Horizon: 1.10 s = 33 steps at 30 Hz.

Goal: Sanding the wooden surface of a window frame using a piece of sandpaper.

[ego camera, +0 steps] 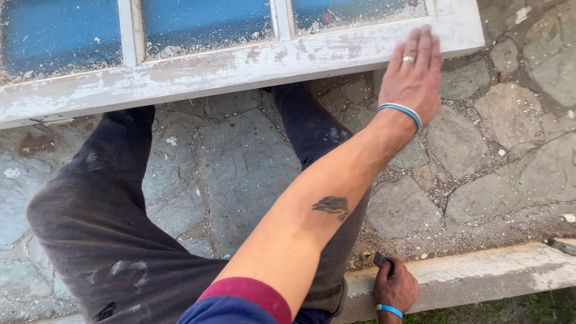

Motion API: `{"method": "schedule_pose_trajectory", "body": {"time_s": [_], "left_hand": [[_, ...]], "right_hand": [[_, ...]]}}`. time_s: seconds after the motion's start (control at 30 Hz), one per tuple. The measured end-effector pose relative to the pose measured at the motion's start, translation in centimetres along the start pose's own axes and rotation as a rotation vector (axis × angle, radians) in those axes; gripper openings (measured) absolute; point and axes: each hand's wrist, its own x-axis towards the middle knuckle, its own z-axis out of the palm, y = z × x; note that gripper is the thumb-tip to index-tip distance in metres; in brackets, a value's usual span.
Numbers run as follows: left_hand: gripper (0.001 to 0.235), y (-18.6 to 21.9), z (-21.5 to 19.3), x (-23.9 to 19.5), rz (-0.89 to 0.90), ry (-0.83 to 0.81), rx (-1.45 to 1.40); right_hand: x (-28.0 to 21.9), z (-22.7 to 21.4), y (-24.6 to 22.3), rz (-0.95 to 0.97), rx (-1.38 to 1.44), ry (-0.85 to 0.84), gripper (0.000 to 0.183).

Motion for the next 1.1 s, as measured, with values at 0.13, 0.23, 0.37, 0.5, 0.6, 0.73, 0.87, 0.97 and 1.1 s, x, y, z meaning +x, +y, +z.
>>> {"method": "schedule_pose_trajectory", "body": {"time_s": [0.13, 0.23, 0.37, 0.5, 0.6, 0.73, 0.87, 0.97, 1.1], "left_hand": [[0.066, 0.7, 1.1, 1.8, 0.068, 0.076, -0.069], [0.069, -2.1, -0.2, 1.2, 0.202, -0.075, -0.058], [0.068, -7.2, -0.1, -1.7, 0.165, -0.053, -0.092], [0.069, -12.2, 0.6, -5.1, 0.15, -0.046, -0.008], [0.067, -15.5, 0.8, -7.3, 0.126, -0.02, -0.024], [0.068, -19.0, 1.4, -10.4, 0.109, 0.095, -0.072], [0.067, -21.1, 1.6, -12.3, 0.152, 0.134, -0.075], [0.071, -22.5, 1.4, -13.6, 0.169, 0.155, -0.093], [0.074, -25.3, 1.0, -15.8, 0.174, 0.136, -0.077]], "right_hand": [[0.0, 0.1, 0.0, 0.006, -0.019, 0.017, 0.023], [0.1, 0.4, 0.2, 0.026, -0.036, 0.012, 0.023], [0.3, 0.4, 0.1, 0.055, -0.057, -0.048, 0.024], [0.1, 0.5, -0.2, 0.049, -0.075, -0.048, 0.021], [0.0, 0.3, -0.7, 0.071, -0.105, -0.04, 0.022], [-0.3, 0.2, -1.3, 0.102, -0.106, -0.016, 0.022], [-0.1, 0.3, -1.8, 0.173, -0.04, -0.045, 0.023], [2.0, -1.3, -5.1, 0.242, 0.321, 0.049, 0.02], [8.0, -7.4, -14.1, -0.048, 0.667, 0.387, 0.01]]}}
